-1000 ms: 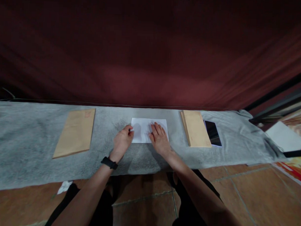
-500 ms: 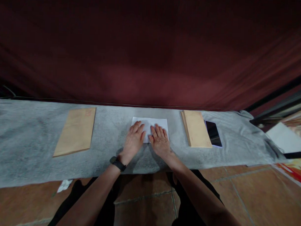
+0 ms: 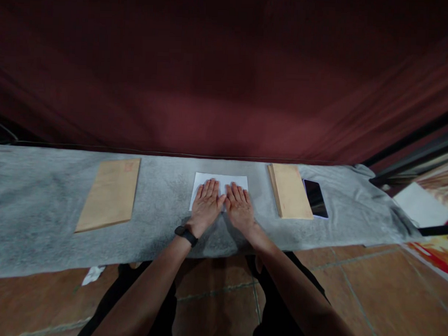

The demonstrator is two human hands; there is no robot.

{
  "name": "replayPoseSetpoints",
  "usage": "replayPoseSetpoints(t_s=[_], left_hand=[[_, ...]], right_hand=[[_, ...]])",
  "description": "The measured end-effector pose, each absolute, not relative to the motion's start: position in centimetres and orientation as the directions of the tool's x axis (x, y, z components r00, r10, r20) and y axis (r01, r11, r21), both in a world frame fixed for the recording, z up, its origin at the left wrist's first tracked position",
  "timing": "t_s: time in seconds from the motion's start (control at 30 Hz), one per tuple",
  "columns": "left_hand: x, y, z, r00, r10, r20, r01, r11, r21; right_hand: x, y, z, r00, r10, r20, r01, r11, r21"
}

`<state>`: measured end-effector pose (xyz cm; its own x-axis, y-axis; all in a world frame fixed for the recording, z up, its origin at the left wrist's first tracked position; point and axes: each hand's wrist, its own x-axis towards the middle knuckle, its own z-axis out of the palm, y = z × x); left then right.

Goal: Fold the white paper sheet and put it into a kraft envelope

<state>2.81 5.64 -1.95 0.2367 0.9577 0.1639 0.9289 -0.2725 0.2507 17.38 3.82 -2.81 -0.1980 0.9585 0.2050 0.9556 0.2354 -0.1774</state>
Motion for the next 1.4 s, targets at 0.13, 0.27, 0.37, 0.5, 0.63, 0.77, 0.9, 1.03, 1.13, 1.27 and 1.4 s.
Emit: replayPoseSetpoints(t_s=[0.13, 0.27, 0.37, 0.5, 0.63, 0.77, 0.9, 1.03, 1.13, 1.27, 1.4], left_hand=[[1.5, 6.1, -2.4, 0.165, 0.97, 0.179, 0.949, -0.206, 0.24], [0.4, 6.2, -2.3, 0.099, 0.978, 0.183, 0.965, -0.139, 0.221], [-0.2, 6.1, -2.0, 0.056, 0.982, 0.178, 0.971, -0.096, 0.221], [-1.0, 5.7, -1.2, 0.039, 0.983, 0.181, 0.977, -0.075, 0.199], [-1.7, 5.4, 0.0, 0.077, 0.985, 0.155, 0.979, -0.104, 0.173], [-2.3, 5.3, 1.1, 0.084, 0.987, 0.136, 0.965, -0.115, 0.237], [-2.5, 5.3, 1.3, 0.001, 0.994, 0.112, 0.937, -0.04, 0.346], [-2.7, 6.0, 0.8, -0.066, 0.995, 0.071, 0.863, 0.021, 0.505], [-3.0, 6.3, 0.7, -0.068, 0.998, -0.001, 0.803, 0.055, 0.594], [-3.4, 5.6, 0.5, -0.048, 0.998, -0.041, 0.738, 0.063, 0.672], [-4.0, 4.3, 0.1, -0.014, 1.0, 0.013, 0.714, 0.001, 0.7]], right_hand=[[18.5, 4.3, -3.1, -0.157, 0.962, 0.222, 0.959, 0.202, -0.198], [19.7, 4.6, -3.1, -0.119, 0.973, 0.198, 0.966, 0.159, -0.202], [20.8, 4.7, -3.1, -0.077, 0.982, 0.175, 0.978, 0.109, -0.18], [22.4, 4.7, -3.1, -0.034, 0.985, 0.167, 0.987, 0.06, -0.152], [23.4, 4.6, -3.0, -0.032, 0.986, 0.166, 0.99, 0.055, -0.134], [23.8, 4.6, -2.6, -0.02, 0.987, 0.161, 0.992, 0.04, -0.12], [23.7, 4.7, -1.9, 0.001, 0.987, 0.16, 0.993, 0.018, -0.117], [22.8, 4.8, -1.3, -0.02, 0.98, 0.198, 0.986, 0.052, -0.156], [21.2, 5.0, -1.1, -0.083, 0.975, 0.206, 0.965, 0.13, -0.227], [18.2, 4.7, -1.3, -0.216, 0.957, 0.193, 0.896, 0.273, -0.35], [15.8, 3.9, -1.8, -0.304, 0.934, 0.188, 0.854, 0.355, -0.379]])
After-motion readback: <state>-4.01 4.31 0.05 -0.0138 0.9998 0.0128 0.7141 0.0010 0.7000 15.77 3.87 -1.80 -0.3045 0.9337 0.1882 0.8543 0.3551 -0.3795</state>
